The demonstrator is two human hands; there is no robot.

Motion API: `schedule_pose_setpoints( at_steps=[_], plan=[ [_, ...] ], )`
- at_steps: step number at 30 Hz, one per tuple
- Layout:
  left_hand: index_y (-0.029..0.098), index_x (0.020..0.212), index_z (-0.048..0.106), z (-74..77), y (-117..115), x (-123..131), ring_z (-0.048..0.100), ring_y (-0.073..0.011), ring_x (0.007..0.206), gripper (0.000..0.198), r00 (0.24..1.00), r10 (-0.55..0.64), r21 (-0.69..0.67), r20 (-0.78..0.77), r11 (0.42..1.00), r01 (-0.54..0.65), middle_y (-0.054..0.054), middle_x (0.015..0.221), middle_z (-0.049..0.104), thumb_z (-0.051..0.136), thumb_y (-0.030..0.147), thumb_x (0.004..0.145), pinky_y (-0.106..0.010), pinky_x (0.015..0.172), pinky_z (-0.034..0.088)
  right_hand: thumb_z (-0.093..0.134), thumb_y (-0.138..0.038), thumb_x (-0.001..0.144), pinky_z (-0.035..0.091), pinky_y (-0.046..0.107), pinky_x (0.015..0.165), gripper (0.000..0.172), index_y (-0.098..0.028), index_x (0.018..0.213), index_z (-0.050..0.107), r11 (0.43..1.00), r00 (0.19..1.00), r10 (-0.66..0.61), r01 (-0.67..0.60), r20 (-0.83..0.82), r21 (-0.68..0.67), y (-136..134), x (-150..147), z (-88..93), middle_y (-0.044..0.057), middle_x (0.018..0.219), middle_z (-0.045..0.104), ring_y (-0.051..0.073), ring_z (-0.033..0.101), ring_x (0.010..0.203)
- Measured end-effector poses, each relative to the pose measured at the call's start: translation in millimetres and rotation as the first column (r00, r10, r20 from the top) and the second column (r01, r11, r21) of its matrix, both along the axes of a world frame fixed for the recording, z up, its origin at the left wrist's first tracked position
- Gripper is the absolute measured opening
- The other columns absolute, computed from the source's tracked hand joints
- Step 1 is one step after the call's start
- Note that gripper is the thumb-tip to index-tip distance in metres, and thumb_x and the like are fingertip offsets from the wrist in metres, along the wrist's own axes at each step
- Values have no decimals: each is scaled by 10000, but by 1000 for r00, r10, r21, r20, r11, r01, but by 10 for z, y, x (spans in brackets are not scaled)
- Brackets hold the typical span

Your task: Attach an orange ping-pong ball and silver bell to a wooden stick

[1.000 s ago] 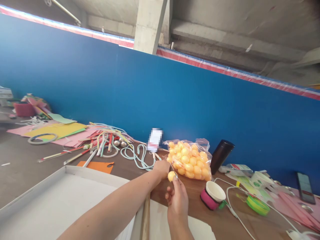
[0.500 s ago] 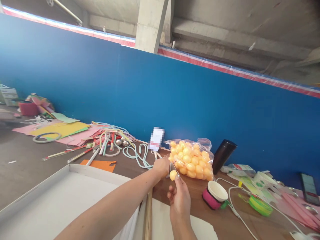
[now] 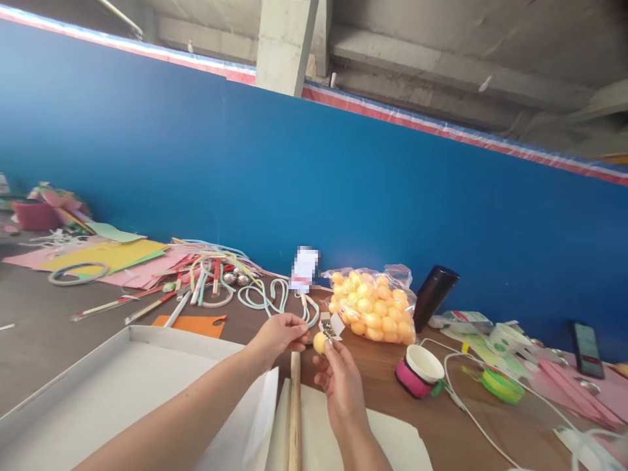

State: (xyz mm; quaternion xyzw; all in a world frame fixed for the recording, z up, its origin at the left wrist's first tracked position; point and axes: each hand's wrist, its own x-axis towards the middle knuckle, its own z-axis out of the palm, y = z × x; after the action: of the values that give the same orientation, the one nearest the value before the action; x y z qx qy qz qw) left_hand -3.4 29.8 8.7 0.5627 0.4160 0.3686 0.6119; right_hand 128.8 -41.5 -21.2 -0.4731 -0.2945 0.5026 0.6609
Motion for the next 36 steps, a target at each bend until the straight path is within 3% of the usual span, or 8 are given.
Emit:
schedule_pose_setpoints(
  at_steps=[3, 6, 13, 19, 26, 36],
  plan=[
    [130, 814, 583, -66, -132, -122, 611, -96, 725, 203, 932, 42, -189, 360, 981, 29, -50, 803, 638, 685, 242, 679, -189, 702, 496, 655, -380, 756, 431, 171, 474, 354, -193, 1048, 579, 999, 998, 27, -28, 63, 18, -18, -26, 16, 59, 997, 609, 155, 585, 765],
    [130, 900, 617, -128, -189, -173, 606, -96, 731, 256, 884, 28, -229, 467, 969, 90, -60, 836, 644, 703, 191, 668, -187, 702, 497, 649, -373, 763, 444, 185, 483, 341, -191, 1043, 577, 998, 992, 42, -46, 119, 36, -28, -41, 26, 63, 994, 608, 168, 586, 779],
    [98, 878, 658, -113, -242, -172, 597, -80, 685, 223, 866, -42, -212, 499, 963, 169, -66, 811, 648, 693, 214, 691, -173, 697, 496, 613, -354, 797, 456, 210, 498, 339, -195, 1090, 551, 991, 974, 93, -110, 207, 71, -71, -73, 59, 81, 1003, 619, 205, 596, 827],
    [101, 887, 663, -66, -306, -175, 604, -96, 734, 227, 843, -82, -211, 532, 951, 226, -77, 856, 650, 702, 187, 681, -193, 748, 488, 633, -361, 778, 461, 226, 466, 358, -176, 1076, 559, 991, 953, 84, -111, 291, 76, -89, -106, 66, 82, 924, 634, 190, 573, 741],
    [88, 768, 665, -85, -312, -174, 592, -85, 702, 159, 846, -74, -210, 527, 954, 214, -60, 783, 646, 724, 178, 652, -179, 734, 483, 626, -353, 784, 477, 236, 469, 360, -176, 1089, 556, 988, 940, 80, -120, 332, 101, -102, -111, 75, 76, 920, 610, 186, 564, 730],
    [94, 827, 651, -140, -272, -194, 585, -74, 654, 206, 883, -35, -294, 468, 936, 193, -46, 735, 611, 713, 215, 671, -152, 636, 506, 626, -351, 780, 487, 235, 475, 383, -179, 1115, 553, 984, 938, 78, -127, 338, 124, -126, -117, 112, 82, 943, 618, 192, 576, 747]
  ],
)
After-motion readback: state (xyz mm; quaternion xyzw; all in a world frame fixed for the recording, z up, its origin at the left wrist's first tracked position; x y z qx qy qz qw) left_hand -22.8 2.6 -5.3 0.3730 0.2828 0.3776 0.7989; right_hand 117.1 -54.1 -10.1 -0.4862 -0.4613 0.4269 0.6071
